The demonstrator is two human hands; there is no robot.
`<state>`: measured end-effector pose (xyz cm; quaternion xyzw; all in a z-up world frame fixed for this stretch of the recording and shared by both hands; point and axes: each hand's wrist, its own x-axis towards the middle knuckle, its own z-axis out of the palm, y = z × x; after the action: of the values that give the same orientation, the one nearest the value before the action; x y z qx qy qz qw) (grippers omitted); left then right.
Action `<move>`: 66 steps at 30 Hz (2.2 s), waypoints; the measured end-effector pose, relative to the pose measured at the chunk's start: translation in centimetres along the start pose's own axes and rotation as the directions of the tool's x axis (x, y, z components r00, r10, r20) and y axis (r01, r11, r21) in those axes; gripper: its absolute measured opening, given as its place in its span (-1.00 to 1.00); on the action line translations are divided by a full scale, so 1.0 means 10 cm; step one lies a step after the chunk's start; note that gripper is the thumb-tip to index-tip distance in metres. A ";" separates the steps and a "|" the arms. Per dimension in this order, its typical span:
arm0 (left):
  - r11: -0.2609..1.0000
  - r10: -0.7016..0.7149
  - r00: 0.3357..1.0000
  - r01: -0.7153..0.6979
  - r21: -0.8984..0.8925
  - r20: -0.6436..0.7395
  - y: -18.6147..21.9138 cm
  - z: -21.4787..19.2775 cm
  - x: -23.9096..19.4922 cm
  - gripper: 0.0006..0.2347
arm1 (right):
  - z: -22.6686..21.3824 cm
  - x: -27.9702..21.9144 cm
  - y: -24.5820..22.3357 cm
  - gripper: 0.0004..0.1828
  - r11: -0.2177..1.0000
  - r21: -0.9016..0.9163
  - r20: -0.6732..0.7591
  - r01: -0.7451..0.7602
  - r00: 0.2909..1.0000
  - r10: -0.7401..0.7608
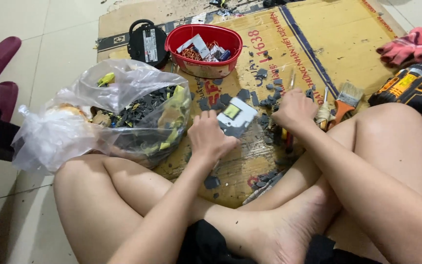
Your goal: The person sits on the floor and uses a utility knife to scrape a dark, rubbery material off a small rectangular object. The scraped pieces fall onto a cardboard sheet below. A dog is visible sleeping in the background.
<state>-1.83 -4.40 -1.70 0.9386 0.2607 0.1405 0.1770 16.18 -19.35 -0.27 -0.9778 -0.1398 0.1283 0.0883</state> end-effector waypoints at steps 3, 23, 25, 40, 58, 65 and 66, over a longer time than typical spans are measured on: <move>0.993 -0.111 0.994 0.111 -0.041 0.002 0.00 0.04 -0.09 -0.45 | 0.15 0.20 0.06 -0.13 1.000 -0.005 -0.005 -0.023 1.000 0.023; 0.891 0.448 0.884 -0.431 -0.141 0.134 -0.07 -0.12 0.27 0.12 | -0.66 -0.81 0.40 -0.55 0.939 0.182 0.039 0.293 0.952 -0.305; 0.878 0.474 0.872 -0.457 -0.143 0.121 -0.06 -0.06 0.26 0.11 | -0.65 -0.74 0.48 -0.53 0.935 0.165 0.036 0.315 0.945 -0.324; 0.931 0.349 0.920 -0.318 -0.177 0.178 -0.17 0.26 0.37 -0.02 | -0.55 -0.85 0.67 -0.56 0.962 -0.004 -0.039 0.274 0.961 -0.274; 0.983 0.089 0.994 -0.078 -0.166 0.057 -0.14 0.05 0.37 -0.07 | -0.17 -0.27 0.65 -0.78 0.887 0.241 -0.109 0.393 0.920 -0.377; 0.931 0.357 0.934 -0.356 -0.082 0.005 -0.26 0.15 0.39 -0.11 | -0.24 -0.22 0.26 -0.58 0.926 0.082 -0.037 0.368 0.930 -0.367; 0.924 0.378 0.926 -0.379 -0.055 -0.024 -0.28 0.15 0.39 -0.15 | -0.27 -0.24 0.21 -0.57 0.932 0.040 -0.043 0.361 0.932 -0.360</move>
<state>0.70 -0.45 -3.57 0.9647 0.0718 0.1857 0.1722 15.26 -22.43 2.35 -0.9353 -0.3122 0.0962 0.1360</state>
